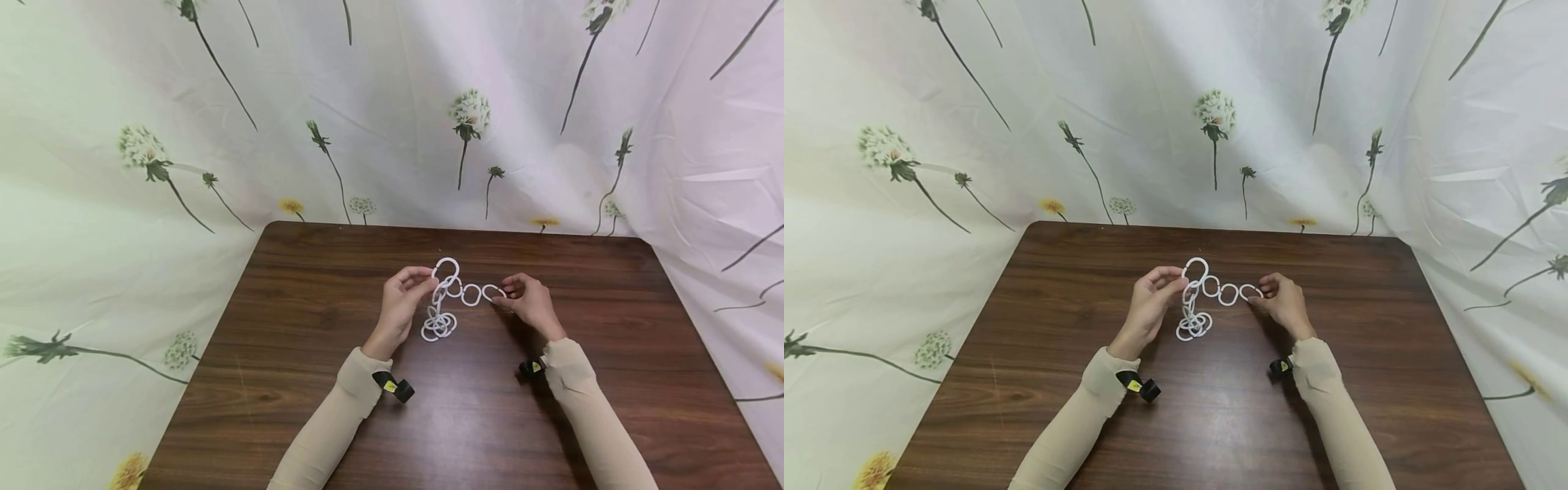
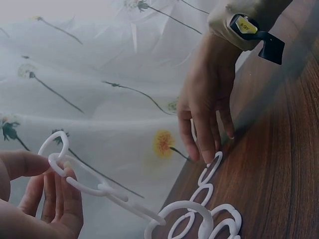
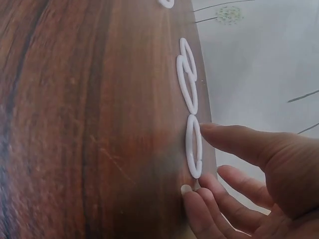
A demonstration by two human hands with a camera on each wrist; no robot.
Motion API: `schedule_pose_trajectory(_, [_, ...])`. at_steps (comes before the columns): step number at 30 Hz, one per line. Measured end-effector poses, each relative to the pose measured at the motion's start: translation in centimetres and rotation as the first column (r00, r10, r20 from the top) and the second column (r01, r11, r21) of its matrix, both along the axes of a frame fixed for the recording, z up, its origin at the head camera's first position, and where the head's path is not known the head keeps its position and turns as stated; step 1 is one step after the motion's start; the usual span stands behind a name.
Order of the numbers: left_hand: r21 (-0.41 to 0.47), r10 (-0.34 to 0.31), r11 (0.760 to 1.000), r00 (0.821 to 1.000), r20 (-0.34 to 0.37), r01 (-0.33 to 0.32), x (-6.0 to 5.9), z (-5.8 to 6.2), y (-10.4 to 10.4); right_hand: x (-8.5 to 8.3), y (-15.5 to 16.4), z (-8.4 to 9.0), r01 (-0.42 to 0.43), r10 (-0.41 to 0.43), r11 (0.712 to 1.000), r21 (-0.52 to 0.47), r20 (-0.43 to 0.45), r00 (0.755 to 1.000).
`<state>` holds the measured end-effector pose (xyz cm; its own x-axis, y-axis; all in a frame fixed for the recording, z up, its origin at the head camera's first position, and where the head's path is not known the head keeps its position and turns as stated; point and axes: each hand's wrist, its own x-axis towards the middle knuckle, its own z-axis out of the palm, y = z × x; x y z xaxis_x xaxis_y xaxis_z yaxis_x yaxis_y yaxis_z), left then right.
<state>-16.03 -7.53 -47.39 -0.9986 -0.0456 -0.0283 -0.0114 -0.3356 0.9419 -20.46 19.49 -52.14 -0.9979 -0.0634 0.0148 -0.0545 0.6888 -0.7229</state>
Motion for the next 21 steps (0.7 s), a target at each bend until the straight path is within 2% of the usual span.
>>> schedule_pose_trajectory(11, [-0.005, -0.002, 1.0, 1.0, 0.003, 0.002, -0.13, 0.01, 0.11, 0.04, -0.23, -0.32, 0.038, -0.039, 0.999, 0.03, 0.033, 0.999])
schedule_pose_trajectory(21, [-0.016, -0.008, 1.0, 1.0, 0.002, 0.008, -0.04, 0.08, 0.14, -0.13, -0.33, -0.83, 0.078, -0.078, 0.995, 0.056, -0.011, 0.997])
